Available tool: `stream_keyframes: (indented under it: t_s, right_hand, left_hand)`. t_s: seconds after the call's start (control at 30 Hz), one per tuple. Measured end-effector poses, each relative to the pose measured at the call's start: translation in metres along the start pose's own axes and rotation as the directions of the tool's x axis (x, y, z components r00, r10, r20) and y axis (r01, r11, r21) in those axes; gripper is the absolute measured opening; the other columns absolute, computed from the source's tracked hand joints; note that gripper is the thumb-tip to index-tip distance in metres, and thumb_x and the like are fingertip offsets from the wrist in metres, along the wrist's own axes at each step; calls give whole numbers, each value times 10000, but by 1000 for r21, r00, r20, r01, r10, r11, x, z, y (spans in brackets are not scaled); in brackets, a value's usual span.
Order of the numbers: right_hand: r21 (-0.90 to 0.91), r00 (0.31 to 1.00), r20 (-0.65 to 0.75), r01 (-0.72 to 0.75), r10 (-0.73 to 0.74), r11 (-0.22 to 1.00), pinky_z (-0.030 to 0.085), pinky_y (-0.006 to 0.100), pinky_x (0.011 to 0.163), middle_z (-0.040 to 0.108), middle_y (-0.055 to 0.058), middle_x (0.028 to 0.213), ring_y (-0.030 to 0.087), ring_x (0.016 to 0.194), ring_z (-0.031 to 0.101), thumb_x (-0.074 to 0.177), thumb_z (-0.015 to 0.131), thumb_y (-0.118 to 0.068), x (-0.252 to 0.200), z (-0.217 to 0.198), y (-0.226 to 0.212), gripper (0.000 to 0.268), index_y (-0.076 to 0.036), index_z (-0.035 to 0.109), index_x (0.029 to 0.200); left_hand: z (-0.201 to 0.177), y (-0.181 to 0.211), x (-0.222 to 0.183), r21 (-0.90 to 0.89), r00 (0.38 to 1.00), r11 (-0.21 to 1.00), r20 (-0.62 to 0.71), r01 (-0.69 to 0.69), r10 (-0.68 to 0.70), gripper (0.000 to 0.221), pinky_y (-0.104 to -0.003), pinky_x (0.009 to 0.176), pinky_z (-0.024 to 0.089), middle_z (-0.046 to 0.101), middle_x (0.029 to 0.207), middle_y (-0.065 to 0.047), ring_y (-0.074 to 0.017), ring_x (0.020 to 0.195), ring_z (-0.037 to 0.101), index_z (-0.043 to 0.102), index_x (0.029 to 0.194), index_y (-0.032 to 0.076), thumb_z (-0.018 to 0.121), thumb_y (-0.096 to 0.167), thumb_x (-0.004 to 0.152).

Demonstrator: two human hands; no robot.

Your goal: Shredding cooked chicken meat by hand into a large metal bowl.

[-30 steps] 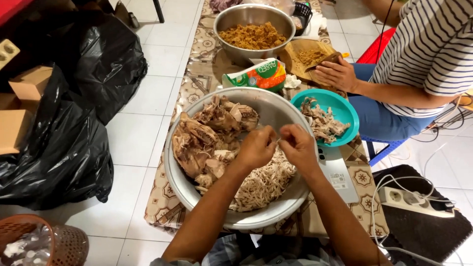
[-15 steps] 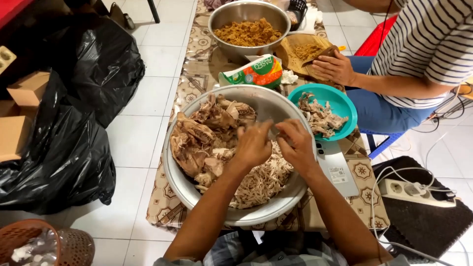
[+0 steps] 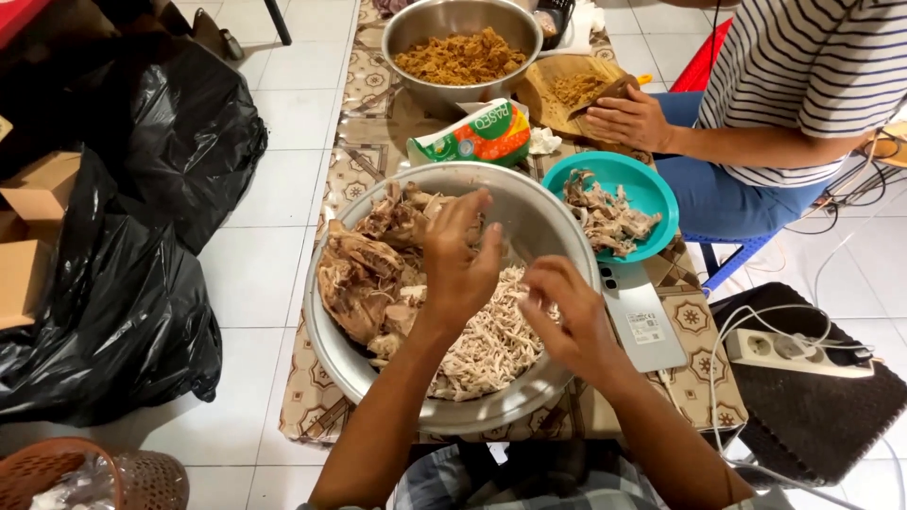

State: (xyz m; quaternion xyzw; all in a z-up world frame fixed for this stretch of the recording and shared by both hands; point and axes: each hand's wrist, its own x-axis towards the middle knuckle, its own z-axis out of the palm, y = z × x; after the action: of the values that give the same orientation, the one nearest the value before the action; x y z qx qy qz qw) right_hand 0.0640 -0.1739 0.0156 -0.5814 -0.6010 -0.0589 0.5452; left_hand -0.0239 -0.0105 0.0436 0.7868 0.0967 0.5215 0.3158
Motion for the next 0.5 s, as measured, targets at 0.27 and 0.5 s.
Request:
stream_keyframes:
  t_s: [0.27,0.5]
  right_hand:
    - [9,912,259,327,-318,945,701,348,1060,595,89,1327,298,1251,682,975,706,-107,-43,-76,-134,442,-40,457,1334]
    - [13,600,719,-516,350,857,631,256,800,768,12,1160,102,924,768,867,790,-268,-47,-104,-136,396,-261,747,1260]
  left_hand:
    - [-88,114,15,-34,947,979,-264,-200,184,260,-525,1274,528,694,1283,-127,-255,1220,709,598,1323,53,605,48,1063]
    - [-132,186,-2,20,929,983,-324,-184,180,489,-581,1407,472,629,1314,-251,-237,1060,678,425,1449,-61,625,-3,1007]
